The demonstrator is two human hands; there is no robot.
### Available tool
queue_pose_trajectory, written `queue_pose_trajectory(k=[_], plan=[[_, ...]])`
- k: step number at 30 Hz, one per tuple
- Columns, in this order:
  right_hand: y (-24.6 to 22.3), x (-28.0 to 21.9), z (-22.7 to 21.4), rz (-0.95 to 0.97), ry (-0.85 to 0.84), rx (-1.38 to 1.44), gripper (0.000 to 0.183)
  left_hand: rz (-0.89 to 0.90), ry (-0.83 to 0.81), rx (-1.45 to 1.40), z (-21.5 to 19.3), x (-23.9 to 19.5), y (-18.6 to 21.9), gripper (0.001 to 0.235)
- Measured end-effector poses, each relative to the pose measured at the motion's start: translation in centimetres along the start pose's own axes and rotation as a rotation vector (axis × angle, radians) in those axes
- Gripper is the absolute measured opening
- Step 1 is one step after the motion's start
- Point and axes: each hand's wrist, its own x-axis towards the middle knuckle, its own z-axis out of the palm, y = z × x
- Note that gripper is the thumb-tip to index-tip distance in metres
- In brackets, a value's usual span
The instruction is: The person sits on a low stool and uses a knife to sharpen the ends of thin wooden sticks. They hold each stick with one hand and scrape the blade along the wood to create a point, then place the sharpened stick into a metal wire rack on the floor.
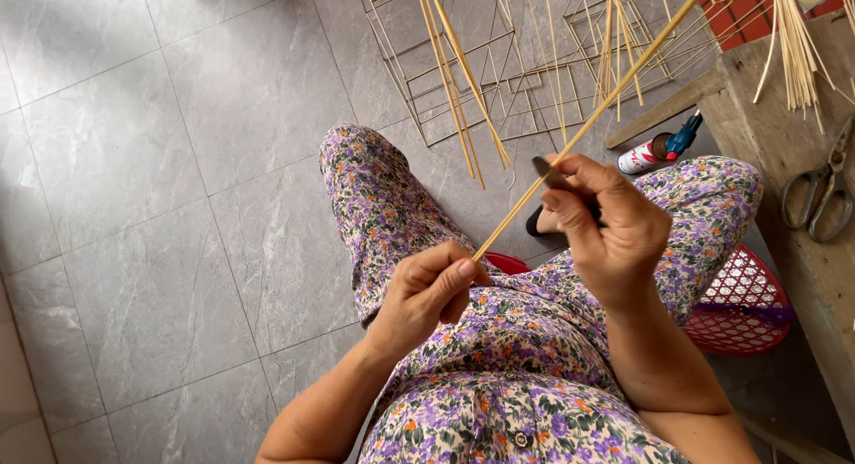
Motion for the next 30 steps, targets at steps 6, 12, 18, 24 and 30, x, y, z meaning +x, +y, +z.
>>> queue_pose_trajectory(k=[6,12,18,24,30], plan=[[1.7,0.5,-2.6,-0.004,0.12,-0.079,0.018,-0.066,-0.042,0.028,-1.1,-1.5,-2.4,0.034],[3.5,1.2,-4.3,0.114,0.189,0.091,0.022,-0.232,-0.141,0.107,-4.4,-2.1,-4.7,0.04],[2.9,0.3,-2.3,0.077,0.082,0.046,0.023,-0.117,-0.295,0.247,-4.0,1.2,-0.9,0.056],[0.9,0.3,-0.4,0.119,-0.023,0.068,0.026,-0.072,-0.257,0.046,0.9,6.6,2.2,0.043],[3.2,0.7,-1.4,0.105,0.081,-0.006,0.022,0.012,-0.129,0.104,2.4,7.5,1.5,0.029]])
